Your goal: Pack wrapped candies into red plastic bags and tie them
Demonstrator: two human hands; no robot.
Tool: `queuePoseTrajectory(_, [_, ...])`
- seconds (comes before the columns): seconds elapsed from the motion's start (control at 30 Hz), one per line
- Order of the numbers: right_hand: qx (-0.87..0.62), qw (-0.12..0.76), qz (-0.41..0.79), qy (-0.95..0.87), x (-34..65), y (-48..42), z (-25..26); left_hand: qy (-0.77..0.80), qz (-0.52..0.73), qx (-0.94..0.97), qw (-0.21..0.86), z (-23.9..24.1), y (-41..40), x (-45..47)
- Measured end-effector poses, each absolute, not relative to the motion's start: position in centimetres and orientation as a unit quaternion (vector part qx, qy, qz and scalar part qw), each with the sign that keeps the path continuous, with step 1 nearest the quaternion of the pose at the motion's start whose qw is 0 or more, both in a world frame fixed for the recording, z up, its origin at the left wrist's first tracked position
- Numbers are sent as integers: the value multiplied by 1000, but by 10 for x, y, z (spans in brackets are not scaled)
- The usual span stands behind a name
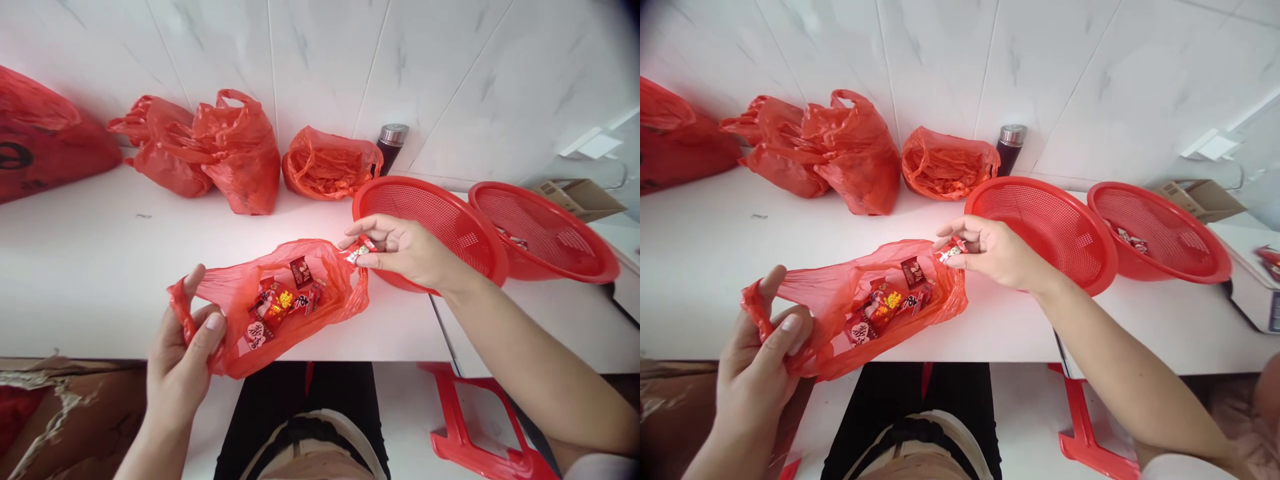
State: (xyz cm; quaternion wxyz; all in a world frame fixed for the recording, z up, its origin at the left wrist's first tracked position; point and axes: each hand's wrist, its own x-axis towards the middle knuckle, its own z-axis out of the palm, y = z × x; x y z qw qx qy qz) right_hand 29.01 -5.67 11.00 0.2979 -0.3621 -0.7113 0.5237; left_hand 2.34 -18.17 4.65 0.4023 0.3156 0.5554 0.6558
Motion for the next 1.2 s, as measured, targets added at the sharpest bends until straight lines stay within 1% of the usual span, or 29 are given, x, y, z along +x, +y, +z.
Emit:
queuePoseTrajectory(0.2, [-377,294,481,-735,255,-76,88,533,658,347,403,37,-184,18])
queuePoseTrajectory(0.27, [-384,296,450,-750,244,-81,82,536,655,356,396,34,-184,18])
queuePoseTrajectory(0.33, [-388,290,380,-788,235,-84,78,537,654,360,394,33,-184,18])
queuePoseTrajectory(0.47, [-362,245,182,-881,229,-83,75,548,648,358,389,34,-184,17])
queuePoseTrajectory(0.53, [-364,229,96,-898,236,-83,76,554,645,358,386,35,-185,14])
queuePoseTrajectory(0.6, [-387,213,40,-896,248,-86,75,559,645,358,379,35,-185,10])
queuePoseTrajectory(0.67, [-420,191,20,-887,263,-92,71,555,650,357,376,34,-185,6])
queuePoseTrajectory(0.73, [-456,158,37,-875,279,-99,67,547,654,354,384,33,-185,3])
queuePoseTrajectory(0.83, [-494,105,122,-854,295,-102,70,541,653,357,391,35,-182,0])
queuePoseTrajectory(0.87, [-501,104,152,-846,299,-101,76,543,653,359,387,37,-180,-2])
queuePoseTrajectory(0.9, [-506,125,173,-836,301,-100,84,542,657,362,380,40,-176,-3])
queuePoseTrajectory(0.93, [-508,168,183,-825,302,-98,95,536,664,365,371,45,-172,-5])
queuePoseTrajectory(1.03, [-481,375,178,-772,296,-94,136,483,716,387,324,70,-156,-10])
queuePoseTrajectory(1.07, [-462,428,180,-756,292,-94,149,455,737,398,302,80,-151,-11])
queuePoseTrajectory(1.1, [-445,458,186,-747,286,-94,162,429,754,409,283,91,-146,-12])
queuePoseTrajectory(1.13, [-433,465,193,-748,281,-95,173,410,763,420,271,102,-141,-13])
queuePoseTrajectory(1.2, [-418,443,200,-768,272,-94,190,402,747,451,277,122,-135,-16])
